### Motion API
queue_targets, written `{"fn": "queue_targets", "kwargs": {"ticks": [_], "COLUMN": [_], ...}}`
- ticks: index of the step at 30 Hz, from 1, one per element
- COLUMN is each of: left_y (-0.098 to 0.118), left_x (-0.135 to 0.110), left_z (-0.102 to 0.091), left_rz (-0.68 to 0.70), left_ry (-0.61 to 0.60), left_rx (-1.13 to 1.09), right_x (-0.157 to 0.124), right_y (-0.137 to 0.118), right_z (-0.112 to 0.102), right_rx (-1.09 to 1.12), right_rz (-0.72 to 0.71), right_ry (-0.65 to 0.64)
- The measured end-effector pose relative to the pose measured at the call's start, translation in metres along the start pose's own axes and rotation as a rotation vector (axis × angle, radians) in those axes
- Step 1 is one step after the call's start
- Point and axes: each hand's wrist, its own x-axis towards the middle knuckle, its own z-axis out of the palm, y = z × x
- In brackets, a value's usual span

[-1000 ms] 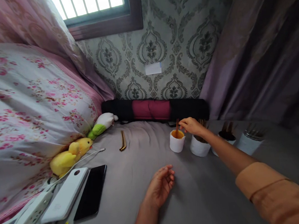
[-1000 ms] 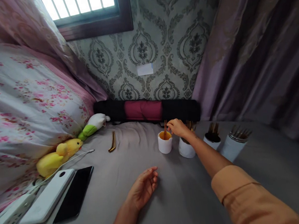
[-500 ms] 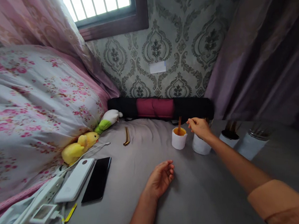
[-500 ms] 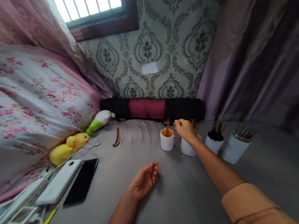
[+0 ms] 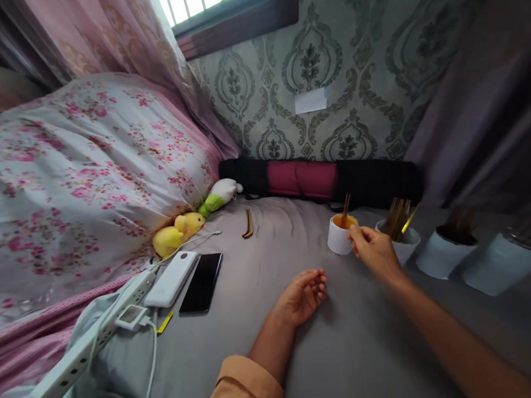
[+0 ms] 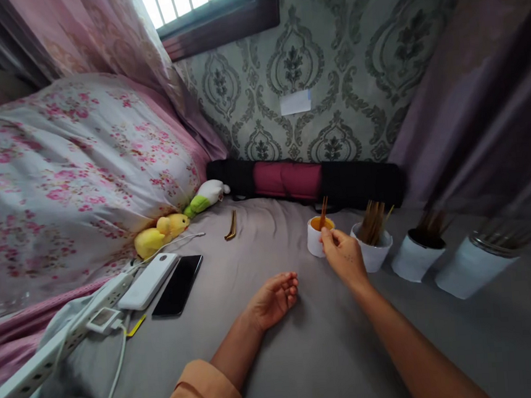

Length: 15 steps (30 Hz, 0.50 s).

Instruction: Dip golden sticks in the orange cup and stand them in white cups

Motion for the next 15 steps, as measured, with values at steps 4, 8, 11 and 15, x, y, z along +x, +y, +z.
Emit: {"fn": "queue_targets", "kwargs": {"ticks": [4, 8, 11, 15], "left_y": [0.0, 0.0, 0.0, 0.001], "left_x": [0.001, 0.001, 0.001, 0.0], "left_z": [-0.001, -0.002, -0.001, 0.0], "left_rz": [-0.001, 0.005, 0.015, 0.029], "left_ry": [0.007, -0.012, -0.013, -0.001], "left_rx": [-0.009, -0.013, -0.006, 0.006], "right_x": [-0.015, -0.03, -0.038, -0.044], "right_y": [0.014, 0.032, 0.042, 0.044], "right_z": [0.013, 0.028, 0.036, 0.04], "right_rx": [-0.021, -0.027, -0.083, -0.136], "right_rz": [0.014, 0.034, 0.062, 0.037], "right_ry": [-0.032, -0.098, -0.109, -0.1]}}
